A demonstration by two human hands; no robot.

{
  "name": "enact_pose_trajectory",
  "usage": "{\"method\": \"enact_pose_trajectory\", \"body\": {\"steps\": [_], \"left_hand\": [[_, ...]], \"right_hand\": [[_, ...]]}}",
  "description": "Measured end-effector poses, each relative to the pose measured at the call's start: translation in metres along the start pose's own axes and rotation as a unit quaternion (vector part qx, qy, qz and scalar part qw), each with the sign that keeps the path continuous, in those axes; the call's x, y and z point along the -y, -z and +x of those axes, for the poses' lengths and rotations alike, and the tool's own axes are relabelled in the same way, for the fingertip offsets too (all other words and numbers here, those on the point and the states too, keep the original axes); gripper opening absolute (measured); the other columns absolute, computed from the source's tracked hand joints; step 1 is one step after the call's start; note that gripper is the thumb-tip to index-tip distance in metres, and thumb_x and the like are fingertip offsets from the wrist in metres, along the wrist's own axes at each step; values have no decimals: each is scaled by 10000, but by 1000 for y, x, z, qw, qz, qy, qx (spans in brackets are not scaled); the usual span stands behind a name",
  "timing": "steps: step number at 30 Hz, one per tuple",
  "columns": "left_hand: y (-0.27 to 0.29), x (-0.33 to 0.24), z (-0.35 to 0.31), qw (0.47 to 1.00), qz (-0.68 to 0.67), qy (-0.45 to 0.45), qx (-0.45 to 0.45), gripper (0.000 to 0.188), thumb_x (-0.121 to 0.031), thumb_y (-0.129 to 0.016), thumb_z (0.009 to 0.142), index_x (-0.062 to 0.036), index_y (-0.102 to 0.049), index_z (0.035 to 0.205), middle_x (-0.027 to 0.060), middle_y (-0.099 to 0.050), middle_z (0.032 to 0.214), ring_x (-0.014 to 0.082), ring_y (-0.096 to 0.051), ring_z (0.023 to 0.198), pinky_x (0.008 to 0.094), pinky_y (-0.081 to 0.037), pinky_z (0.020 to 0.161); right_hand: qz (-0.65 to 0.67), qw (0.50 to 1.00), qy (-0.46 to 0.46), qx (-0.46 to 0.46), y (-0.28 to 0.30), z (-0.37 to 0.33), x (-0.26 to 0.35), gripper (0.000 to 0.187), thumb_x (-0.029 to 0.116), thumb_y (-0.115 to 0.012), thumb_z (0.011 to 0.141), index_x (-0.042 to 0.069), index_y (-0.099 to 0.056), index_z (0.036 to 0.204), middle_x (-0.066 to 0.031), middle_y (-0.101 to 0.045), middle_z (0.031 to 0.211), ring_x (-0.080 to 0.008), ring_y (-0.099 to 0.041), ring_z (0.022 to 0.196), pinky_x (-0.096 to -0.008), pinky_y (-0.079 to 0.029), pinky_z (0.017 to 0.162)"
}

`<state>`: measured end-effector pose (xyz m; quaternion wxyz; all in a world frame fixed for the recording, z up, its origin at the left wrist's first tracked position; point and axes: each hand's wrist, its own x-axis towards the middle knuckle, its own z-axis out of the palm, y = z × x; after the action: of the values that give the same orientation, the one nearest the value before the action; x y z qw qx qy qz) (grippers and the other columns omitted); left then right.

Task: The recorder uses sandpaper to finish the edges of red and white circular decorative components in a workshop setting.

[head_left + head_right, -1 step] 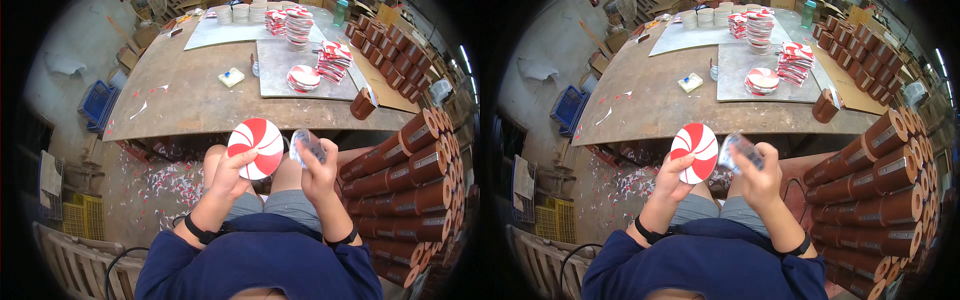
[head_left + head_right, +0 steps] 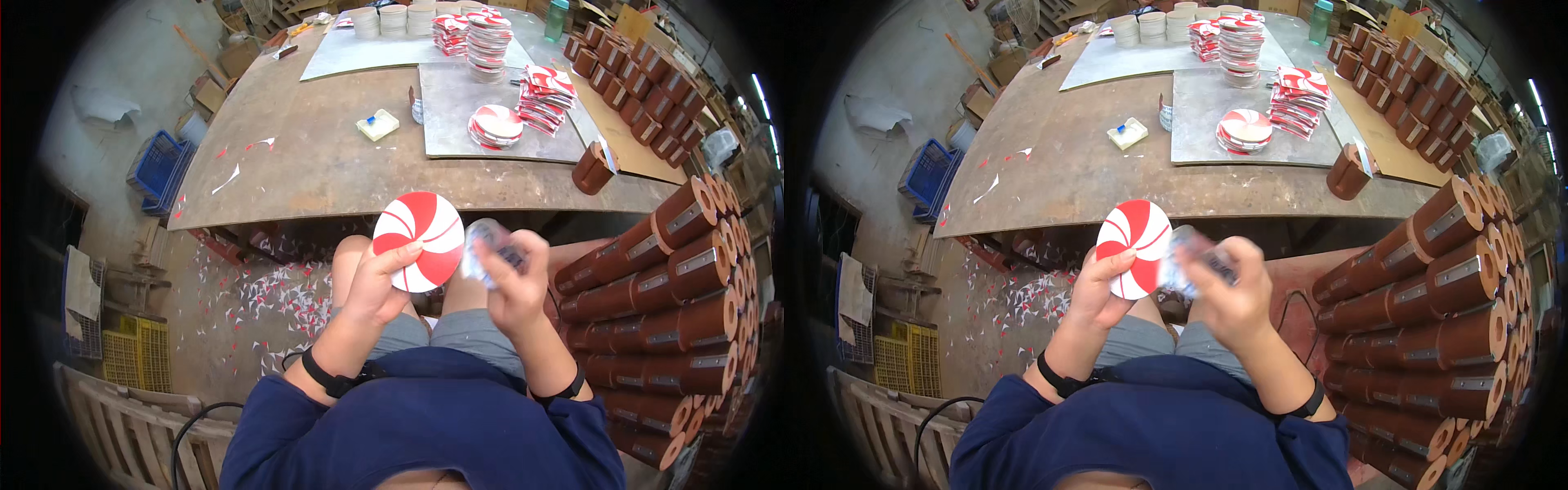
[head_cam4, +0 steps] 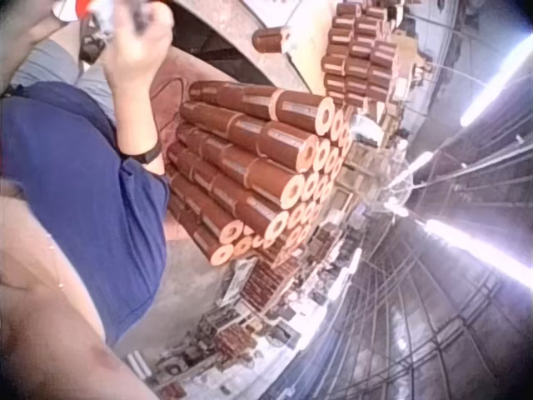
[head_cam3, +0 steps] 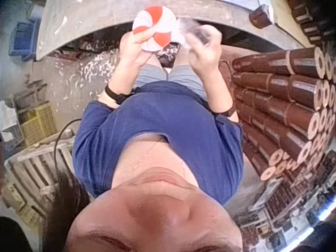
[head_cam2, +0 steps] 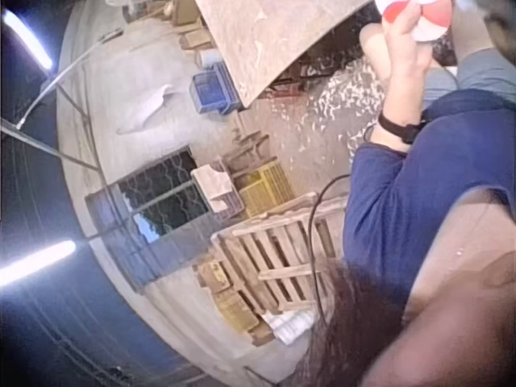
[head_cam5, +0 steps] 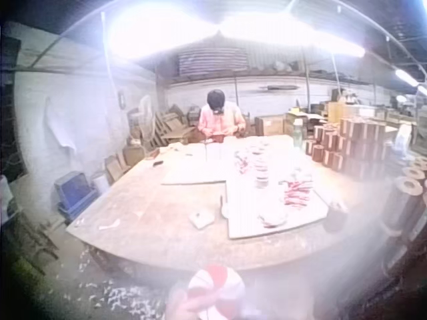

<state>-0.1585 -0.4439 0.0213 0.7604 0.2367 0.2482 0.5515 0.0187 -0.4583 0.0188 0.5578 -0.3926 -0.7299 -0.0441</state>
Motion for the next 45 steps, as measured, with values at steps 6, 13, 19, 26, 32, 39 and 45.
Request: {"method": "enact_pose_trajectory", "body": {"steps": [6, 13, 19, 26, 32, 39, 45], "left_hand": [[5, -3, 3, 998, -15, 31, 54, 470, -25, -583, 764, 36, -402, 1194, 147, -539, 1113, 244, -543, 1027, 360, -445, 889], [8, -5, 1, 996, -16, 60, 65, 486, -19, -591, 751, 38, -402, 1195, 156, -540, 1109, 250, -544, 1027, 366, -447, 888], [6, -3, 2, 996, 29, 58, 60, 499, -19, -589, 743, 43, -398, 1199, 157, -539, 1109, 253, -545, 1018, 363, -445, 885], [4, -8, -1, 992, 46, 53, 110, 487, -25, -611, 722, 65, -433, 1166, 161, -554, 1088, 246, -550, 1008, 355, -435, 891], [7, -7, -3, 993, 46, 48, 97, 475, -26, -620, 715, 74, -450, 1147, 152, -564, 1070, 237, -565, 976, 336, -446, 868], [0, -21, -3, 970, 172, 57, 162, 473, 10, -639, 681, 74, -480, 1121, 132, -592, 1022, 183, -583, 912, 290, -466, 802], [-3, -16, 10, 980, 163, 17, 109, 389, 1, -625, 733, 59, -488, 1092, 126, -591, 1012, 180, -581, 927, 290, -472, 804]], "right_hand": [[-55, 996, -48, 48, -5, -6, -21, 436, -27, -584, 596, 133, -646, 997, -90, -452, 886, -259, -526, 694, -340, -445, 562], [-29, 998, 13, 59, -3, -5, -10, 413, -37, -582, 587, 119, -656, 963, -85, -455, 874, -247, -524, 728, -340, -450, 585], [9, 999, 52, 9, 2, 3, -4, 389, -14, -598, 570, 124, -673, 925, -91, -457, 876, -229, -517, 689, -302, -449, 572], [-39, 998, -44, -1, 4, -3, -21, 394, -49, -589, 595, 114, -660, 947, -107, -462, 891, -265, -526, 747, -325, -455, 593], [1, 999, -9, 45, -1, -8, -13, 428, -43, -581, 565, 126, -662, 949, -99, -443, 892, -262, -525, 772, -337, -459, 654], [359, 887, -285, 46, 9, -7, -12, 390, -46, -555, 790, 1, -490, 1171, -78, -477, 1032, -148, -523, 905, -265, -424, 807], [408, 839, -357, 46, 1, 3, 3, 504, 3, -622, 765, -15, -421, 1227, -57, -523, 1087, -106, -501, 983, -247, -404, 844]]}}
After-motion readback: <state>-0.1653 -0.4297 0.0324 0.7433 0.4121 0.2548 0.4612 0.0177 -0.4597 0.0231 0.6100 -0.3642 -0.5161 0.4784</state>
